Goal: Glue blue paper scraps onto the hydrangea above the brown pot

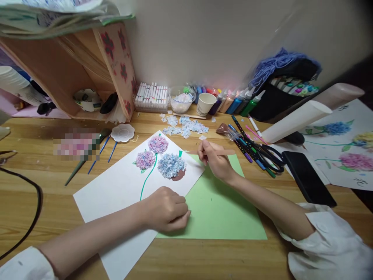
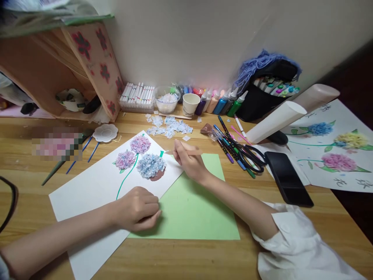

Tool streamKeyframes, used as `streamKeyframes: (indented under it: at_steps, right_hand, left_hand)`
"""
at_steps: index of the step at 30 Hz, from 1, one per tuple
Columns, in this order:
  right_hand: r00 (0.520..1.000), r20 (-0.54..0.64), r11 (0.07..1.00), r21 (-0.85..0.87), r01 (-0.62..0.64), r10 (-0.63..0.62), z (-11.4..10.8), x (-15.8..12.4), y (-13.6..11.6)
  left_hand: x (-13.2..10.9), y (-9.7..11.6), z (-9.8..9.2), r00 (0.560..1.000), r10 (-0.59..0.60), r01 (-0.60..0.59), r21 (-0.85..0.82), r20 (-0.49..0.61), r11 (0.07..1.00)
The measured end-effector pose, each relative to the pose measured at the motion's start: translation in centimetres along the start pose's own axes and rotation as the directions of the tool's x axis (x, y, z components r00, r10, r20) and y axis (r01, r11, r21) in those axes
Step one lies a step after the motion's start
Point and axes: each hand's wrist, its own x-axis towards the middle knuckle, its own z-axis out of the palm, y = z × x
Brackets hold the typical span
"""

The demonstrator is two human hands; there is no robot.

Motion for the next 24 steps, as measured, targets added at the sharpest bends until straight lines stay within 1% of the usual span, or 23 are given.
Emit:
streamKeyframes:
  at_steps: [1, 2, 3, 4, 5, 6, 7, 8, 9, 11, 13, 15, 17, 18, 21, 22, 24]
  right_hand:
    - [1.0, -0.027, 1.0, 0.0, -0.004, 0.004, -0.2, 0.2, 0.2]
    - [0.999, -0.048, 1.0, 0.008, -0.013, 0.013, -0.3, 0.4, 0.5]
    - [0.998, -0.06, 0.999, 0.022, -0.025, 0.026, -0.4, 0.5, 0.8]
    - [0.997, -0.062, 0.998, 0.037, -0.041, 0.043, -0.4, 0.7, 1.1]
    - [0.996, -0.059, 0.997, 0.048, -0.057, 0.06, -0.5, 0.8, 1.3]
    - [0.996, -0.055, 0.996, 0.056, -0.073, 0.076, -0.5, 0.8, 1.5]
    - [0.995, -0.052, 0.995, 0.061, -0.085, 0.088, -0.5, 0.7, 1.7]
    - [0.994, -0.052, 0.994, 0.063, -0.094, 0.097, -0.4, 0.7, 1.8]
    - [0.993, -0.053, 0.993, 0.065, -0.101, 0.104, -0.4, 0.6, 1.9]
    - [0.992, -0.06, 0.992, 0.069, -0.107, 0.111, -0.4, 0.4, 2.1]
    - [0.992, -0.062, 0.992, 0.07, -0.11, 0.114, -0.5, 0.2, 2.1]
    - [0.992, -0.065, 0.992, 0.072, -0.107, 0.112, -0.5, 0.2, 2.2]
    - [0.992, -0.065, 0.991, 0.082, -0.104, 0.11, -0.6, 0.2, 2.4]
    - [0.992, -0.065, 0.991, 0.088, -0.104, 0.11, -0.7, 0.2, 2.5]
    - [0.99, -0.073, 0.989, 0.101, -0.111, 0.119, -0.8, 0.1, 2.8]
    - [0.989, -0.081, 0.988, 0.106, -0.111, 0.12, -0.8, 0.0, 2.8]
    - [0.988, -0.101, 0.988, 0.118, -0.105, 0.117, -0.9, 0.0, 2.9]
  left_hand:
    - [0.4, -0.4, -0.8, 0.997, -0.063, 0.063, -0.002, -0.042, 0.998]
    - [1.0, -1.1, -1.7, 0.982, -0.169, 0.17, 0.004, -0.081, 0.985]
    - [1.7, -2.0, -2.8, 0.945, -0.306, 0.31, 0.018, -0.118, 0.951]
    - [2.5, -3.2, -4.0, 0.873, -0.466, 0.475, 0.035, -0.141, 0.879]
    - [3.3, -4.6, -5.2, 0.77, -0.615, 0.632, 0.07, -0.17, 0.772]
    - [4.1, -6.2, -6.2, 0.668, -0.72, 0.743, 0.111, -0.189, 0.66]
    - [4.8, -7.8, -7.1, 0.59, -0.782, 0.808, 0.158, -0.201, 0.568]
    - [5.4, -9.5, -7.8, 0.533, -0.825, 0.843, 0.201, -0.187, 0.499]
    - [5.8, -11.0, -8.2, 0.498, -0.853, 0.858, 0.225, -0.153, 0.461]
    - [6.3, -13.4, -8.3, 0.486, -0.866, 0.861, 0.234, -0.117, 0.452]
    - [6.4, -14.9, -7.8, 0.483, -0.872, 0.86, 0.227, -0.081, 0.456]
    - [6.4, -15.6, -7.2, 0.473, -0.879, 0.866, 0.22, -0.061, 0.45]
    - [6.4, -15.6, -6.8, 0.465, -0.883, 0.871, 0.212, -0.066, 0.443]
    - [6.4, -15.5, -6.8, 0.468, -0.881, 0.871, 0.206, -0.075, 0.445]
    - [6.3, -15.1, -7.2, 0.501, -0.858, 0.859, 0.191, -0.115, 0.476]
    - [6.2, -14.9, -7.4, 0.518, -0.844, 0.851, 0.185, -0.138, 0.492]
    - [5.8, -14.3, -7.9, 0.568, -0.799, 0.823, 0.13, -0.197, 0.553]
